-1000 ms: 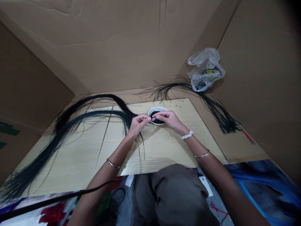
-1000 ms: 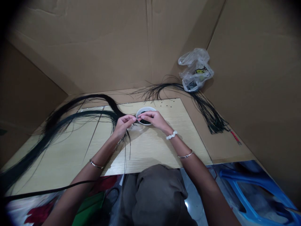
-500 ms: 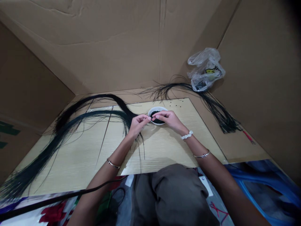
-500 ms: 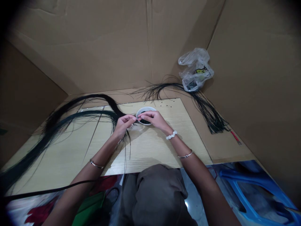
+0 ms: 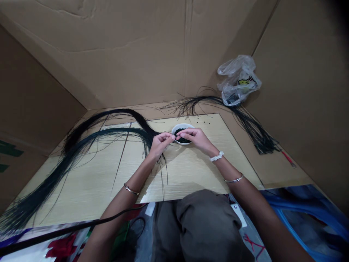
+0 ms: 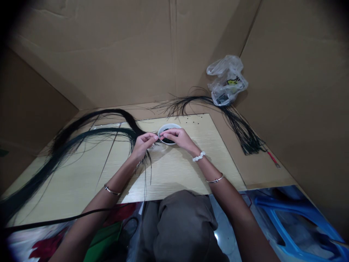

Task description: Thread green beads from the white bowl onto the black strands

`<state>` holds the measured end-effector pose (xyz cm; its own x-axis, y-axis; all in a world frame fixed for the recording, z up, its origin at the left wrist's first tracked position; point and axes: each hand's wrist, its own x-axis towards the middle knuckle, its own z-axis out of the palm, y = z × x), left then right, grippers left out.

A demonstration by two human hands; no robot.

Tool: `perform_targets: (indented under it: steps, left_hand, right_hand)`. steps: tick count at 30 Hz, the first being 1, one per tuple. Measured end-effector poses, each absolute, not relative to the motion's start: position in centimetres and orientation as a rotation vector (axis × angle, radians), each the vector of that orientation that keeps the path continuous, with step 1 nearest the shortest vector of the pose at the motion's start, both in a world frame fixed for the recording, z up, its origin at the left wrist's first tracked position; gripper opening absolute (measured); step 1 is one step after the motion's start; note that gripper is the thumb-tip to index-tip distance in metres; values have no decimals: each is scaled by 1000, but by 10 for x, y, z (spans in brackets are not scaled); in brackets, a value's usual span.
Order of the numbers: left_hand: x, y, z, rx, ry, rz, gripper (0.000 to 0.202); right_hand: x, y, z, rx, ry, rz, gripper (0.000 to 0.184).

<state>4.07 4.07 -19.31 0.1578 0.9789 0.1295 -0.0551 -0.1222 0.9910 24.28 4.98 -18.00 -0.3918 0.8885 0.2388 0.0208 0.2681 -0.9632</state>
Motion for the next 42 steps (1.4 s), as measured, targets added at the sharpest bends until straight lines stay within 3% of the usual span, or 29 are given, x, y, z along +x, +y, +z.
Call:
perform_targets:
  steps: [27, 42]
  left_hand:
    - [44, 35, -186, 1301, 1039, 1232, 41]
    - [45, 35, -186, 1295, 1032, 1264, 40]
  right_hand:
    - [243, 54, -185, -944, -1635, 1211, 34]
    - [242, 48, -179, -982, -1677, 1129, 28]
